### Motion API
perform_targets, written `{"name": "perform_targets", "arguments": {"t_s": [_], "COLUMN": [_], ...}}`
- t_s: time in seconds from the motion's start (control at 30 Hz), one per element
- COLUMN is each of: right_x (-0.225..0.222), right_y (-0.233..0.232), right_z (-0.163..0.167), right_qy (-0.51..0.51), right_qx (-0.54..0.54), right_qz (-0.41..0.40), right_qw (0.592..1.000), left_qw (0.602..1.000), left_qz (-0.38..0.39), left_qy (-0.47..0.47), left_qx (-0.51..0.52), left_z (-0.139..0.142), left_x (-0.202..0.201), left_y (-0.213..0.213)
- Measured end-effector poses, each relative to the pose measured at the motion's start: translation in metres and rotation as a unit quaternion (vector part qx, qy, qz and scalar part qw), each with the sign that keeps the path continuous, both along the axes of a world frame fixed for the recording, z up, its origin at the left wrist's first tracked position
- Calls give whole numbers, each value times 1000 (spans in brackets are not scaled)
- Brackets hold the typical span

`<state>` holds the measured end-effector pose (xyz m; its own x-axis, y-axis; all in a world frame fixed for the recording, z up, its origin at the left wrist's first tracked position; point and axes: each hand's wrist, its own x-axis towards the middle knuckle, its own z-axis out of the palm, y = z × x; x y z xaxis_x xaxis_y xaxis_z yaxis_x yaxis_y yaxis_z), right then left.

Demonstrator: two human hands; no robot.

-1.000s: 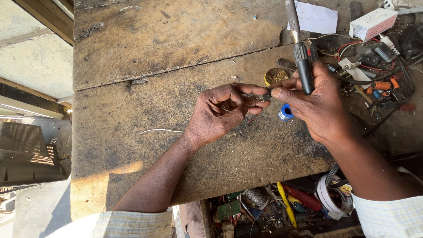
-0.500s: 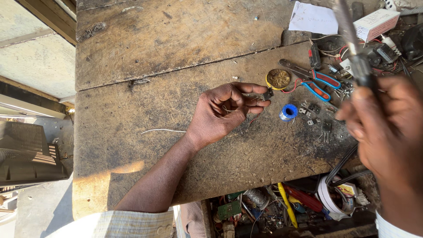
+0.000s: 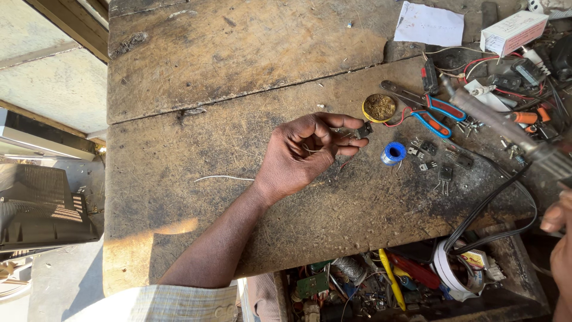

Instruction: The person solders wires to small electronic components on a cluttered workbench. They use a soldering iron and solder wire to attach wires to a black component and a blue capacitor, then use pliers to trim excess wire. The person repeats the soldering process on different components throughout the clip.

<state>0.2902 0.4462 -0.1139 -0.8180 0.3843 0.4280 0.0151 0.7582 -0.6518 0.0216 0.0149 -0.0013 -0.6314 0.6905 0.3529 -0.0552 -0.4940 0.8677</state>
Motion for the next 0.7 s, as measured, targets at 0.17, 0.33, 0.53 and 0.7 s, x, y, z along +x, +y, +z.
{"name": "perform_targets", "arguments": {"t_s": [0.17, 0.33, 0.53, 0.7], "right_x": [13, 18, 14, 9], "right_y": [-25, -29, -54, -89], "right_z": [9, 8, 28, 60], "right_qy": [-53, -38, 18, -73], "right_qx": [15, 123, 31, -44], "right_qz": [-24, 13, 61, -18], "right_qw": [998, 992, 997, 996], "left_qw": [1000, 1000, 1000, 1000], "left_qz": [-2, -5, -4, 2], "left_qy": [-4, -2, -15, -9], "left_qx": [2, -1, 8, 3], "left_z": [0, -1, -2, -1], "left_x": [0, 0, 1, 1], "left_y": [0, 0, 1, 0]}}
